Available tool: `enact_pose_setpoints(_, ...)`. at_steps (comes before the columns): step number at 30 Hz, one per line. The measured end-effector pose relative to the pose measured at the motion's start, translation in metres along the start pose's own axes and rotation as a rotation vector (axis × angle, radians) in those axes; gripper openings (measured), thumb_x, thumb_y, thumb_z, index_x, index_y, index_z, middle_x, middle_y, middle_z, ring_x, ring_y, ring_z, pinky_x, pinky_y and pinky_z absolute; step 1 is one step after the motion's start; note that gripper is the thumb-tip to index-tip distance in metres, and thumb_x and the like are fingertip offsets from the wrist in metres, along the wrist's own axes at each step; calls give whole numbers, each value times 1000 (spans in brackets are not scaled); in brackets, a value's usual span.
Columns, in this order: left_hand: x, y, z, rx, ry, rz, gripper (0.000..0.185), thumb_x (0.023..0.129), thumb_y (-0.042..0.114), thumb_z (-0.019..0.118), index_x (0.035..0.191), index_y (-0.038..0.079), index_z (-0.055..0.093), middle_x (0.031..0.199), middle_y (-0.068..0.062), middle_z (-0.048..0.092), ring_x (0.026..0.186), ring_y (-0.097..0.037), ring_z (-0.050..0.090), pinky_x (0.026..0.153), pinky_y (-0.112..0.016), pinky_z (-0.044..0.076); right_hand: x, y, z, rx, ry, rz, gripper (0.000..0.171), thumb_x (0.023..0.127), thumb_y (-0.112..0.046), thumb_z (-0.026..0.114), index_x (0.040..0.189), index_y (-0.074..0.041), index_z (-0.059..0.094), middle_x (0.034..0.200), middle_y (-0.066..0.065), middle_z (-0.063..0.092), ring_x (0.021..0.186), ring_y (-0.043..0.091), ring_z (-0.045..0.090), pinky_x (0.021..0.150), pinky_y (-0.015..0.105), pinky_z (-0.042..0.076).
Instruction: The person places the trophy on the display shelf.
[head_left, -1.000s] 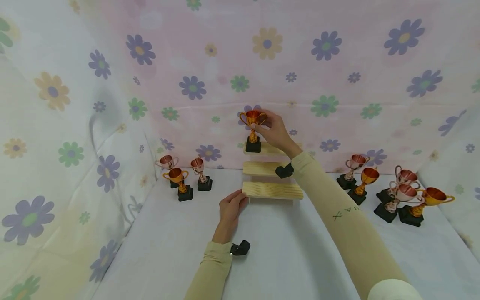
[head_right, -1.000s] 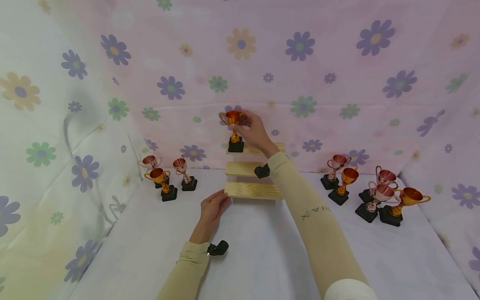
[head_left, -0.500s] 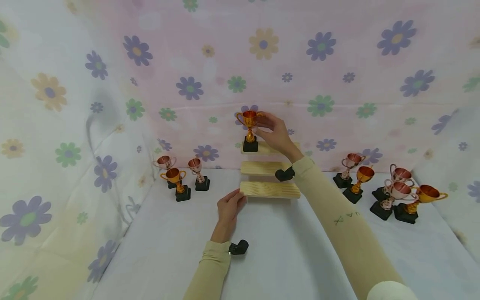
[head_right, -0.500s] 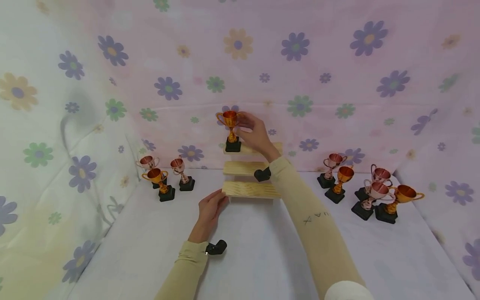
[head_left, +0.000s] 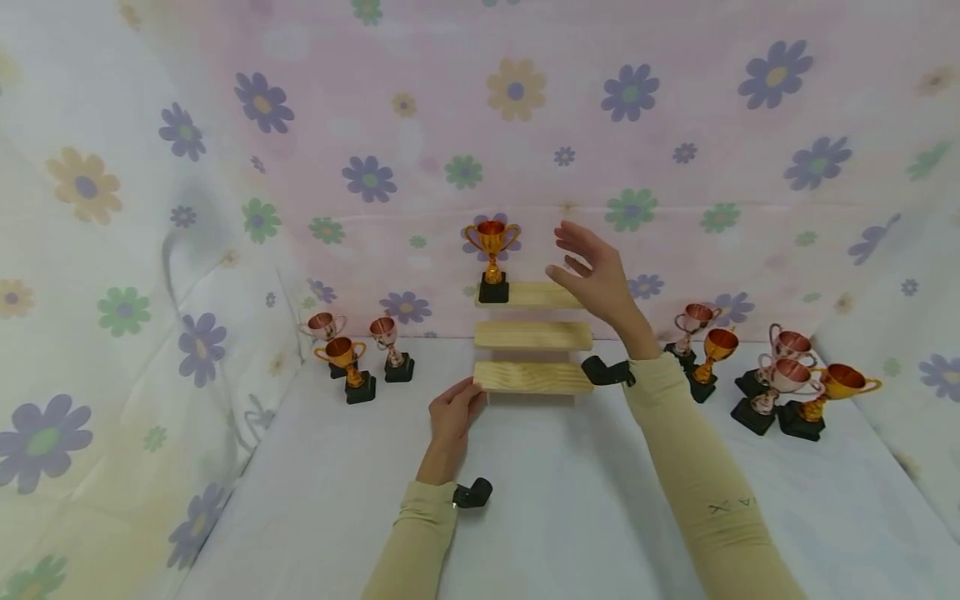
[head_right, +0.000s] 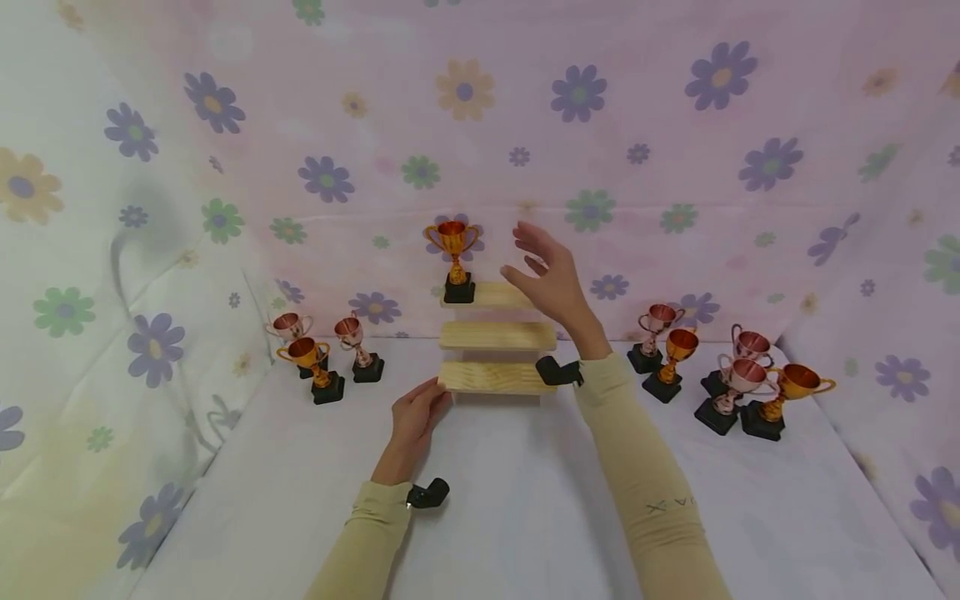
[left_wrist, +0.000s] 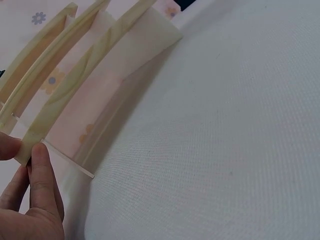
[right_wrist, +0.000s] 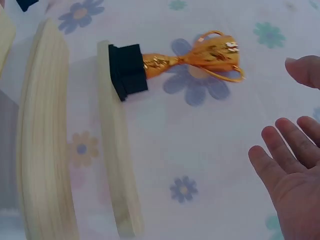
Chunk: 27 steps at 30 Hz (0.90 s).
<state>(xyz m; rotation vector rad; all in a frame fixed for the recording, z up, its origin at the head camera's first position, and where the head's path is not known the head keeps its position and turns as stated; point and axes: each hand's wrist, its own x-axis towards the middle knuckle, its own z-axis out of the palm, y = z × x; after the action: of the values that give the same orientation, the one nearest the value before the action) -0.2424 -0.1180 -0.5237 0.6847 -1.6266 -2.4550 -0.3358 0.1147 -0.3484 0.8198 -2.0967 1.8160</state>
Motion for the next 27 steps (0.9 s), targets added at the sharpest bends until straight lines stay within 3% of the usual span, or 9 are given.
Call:
enact_pose_setpoints(6,0,-1,1,4,5,-13,35,93,0,68,126,-10,65,121,-22,65,91,-15,69,89,-27,61,-37,-4,-32,-87,115,-40,60,91,7,69,148,4,47,149,25,50,139,39,45,120,49,36)
enact_pose_setpoints(13,2,-2,2,-26,-2,-1,34,93,-1,66,126,-11,64,118,-20,66,92,-15,69,87,-26,61,-89,0,-62,-228,357,4,60,90,6,70,146,-3,52,148,18,54,137,17,50,120,35,37)
enact_pose_setpoints(15,2,-2,2,-32,-2,2,34,93,-1,66,126,-12,64,117,-20,66,92,-15,69,86,-25,61,-103,8,-69,-267,417,2,61,88,7,71,146,-4,54,142,18,57,127,14,53,118,29,39)
enact_pose_setpoints(17,3,-3,2,-36,0,6,34,93,-1,66,126,-12,64,115,-19,66,91,-14,69,85,-24,61,-115,18,-76,-338,470,0,60,87,5,72,144,-4,55,143,17,56,128,16,51,116,26,39)
enact_pose_setpoints(20,3,-2,3,-52,4,12,34,93,-2,66,125,-13,64,112,-18,67,88,-13,69,83,-24,61,-129,32,-83,-450,540,-10,60,85,4,74,142,0,56,146,21,52,134,28,45,119,36,35)
enact_pose_setpoints(24,3,-3,3,-69,7,17,34,92,-4,66,124,-14,64,106,-15,68,85,-12,70,81,-23,61,-143,47,-91,-551,603,4,63,86,1,74,144,2,51,157,26,36,148,41,26,124,59,19)
enact_pose_setpoints(27,2,-4,3,-71,8,17,34,92,-4,66,124,-15,64,104,-14,69,83,-11,69,80,-23,61,-153,56,-96,-587,635,39,67,88,-4,73,149,1,45,161,26,28,151,41,17,125,62,12)
